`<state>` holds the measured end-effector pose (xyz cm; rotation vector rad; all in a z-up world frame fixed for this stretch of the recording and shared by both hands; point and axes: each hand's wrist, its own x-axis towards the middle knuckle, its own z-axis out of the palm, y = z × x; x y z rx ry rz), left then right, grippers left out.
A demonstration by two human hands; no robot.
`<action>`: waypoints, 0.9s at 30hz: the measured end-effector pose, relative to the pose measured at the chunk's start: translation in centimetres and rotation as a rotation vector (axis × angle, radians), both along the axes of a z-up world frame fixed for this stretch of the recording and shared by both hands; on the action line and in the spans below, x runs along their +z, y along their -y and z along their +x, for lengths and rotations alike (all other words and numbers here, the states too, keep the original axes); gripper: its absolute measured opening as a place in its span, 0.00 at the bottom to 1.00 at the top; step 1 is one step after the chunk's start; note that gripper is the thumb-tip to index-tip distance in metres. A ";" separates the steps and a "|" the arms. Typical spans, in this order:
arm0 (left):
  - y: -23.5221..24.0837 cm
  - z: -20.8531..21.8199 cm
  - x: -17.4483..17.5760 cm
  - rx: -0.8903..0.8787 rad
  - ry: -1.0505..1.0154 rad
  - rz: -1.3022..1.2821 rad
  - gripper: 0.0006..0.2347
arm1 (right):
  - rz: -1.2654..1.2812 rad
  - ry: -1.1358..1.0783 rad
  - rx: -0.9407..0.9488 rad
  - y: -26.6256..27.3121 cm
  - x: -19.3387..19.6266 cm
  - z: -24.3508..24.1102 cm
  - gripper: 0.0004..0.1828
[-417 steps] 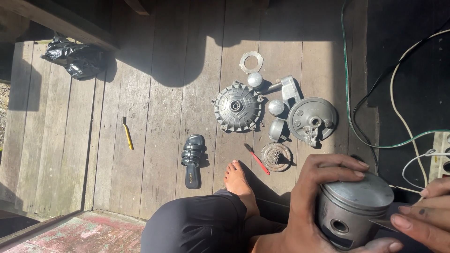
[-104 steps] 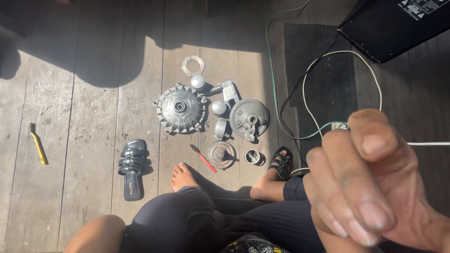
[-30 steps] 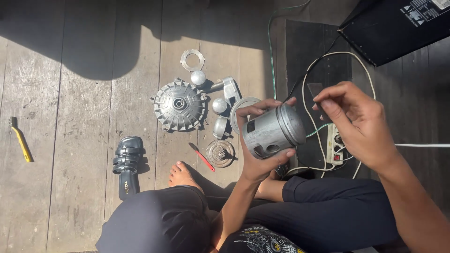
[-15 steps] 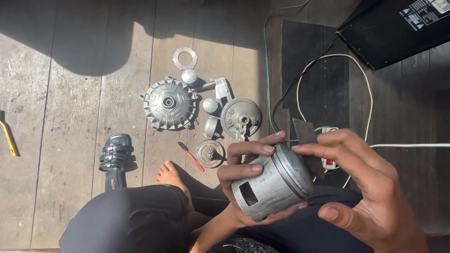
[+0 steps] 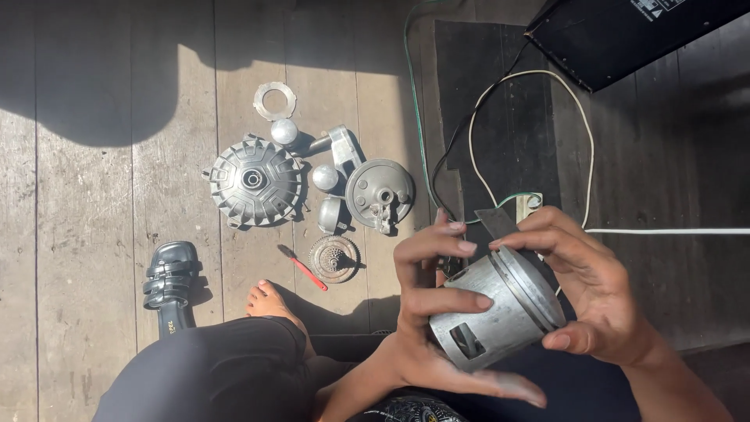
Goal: Cleaning and adjusting the ring grooves on a motorcycle piston using a small metal tool.
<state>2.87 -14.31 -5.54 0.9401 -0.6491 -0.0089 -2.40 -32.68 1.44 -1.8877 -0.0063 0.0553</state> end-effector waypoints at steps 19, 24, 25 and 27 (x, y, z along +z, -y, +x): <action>-0.8 1.2 2.5 -0.737 -0.574 -0.103 0.39 | -0.440 0.330 -0.162 3.4 -0.5 -0.2 0.55; -2.3 1.8 3.7 -0.268 -0.340 0.099 0.39 | -0.590 0.278 -0.289 -1.6 4.2 0.8 0.04; -2.6 2.0 3.9 -0.267 -0.339 0.103 0.39 | -0.586 0.279 -0.289 -2.1 4.6 0.7 0.04; -3.2 2.1 4.1 -0.221 -0.340 0.045 0.37 | -0.579 0.283 -0.237 -3.1 5.4 0.5 0.11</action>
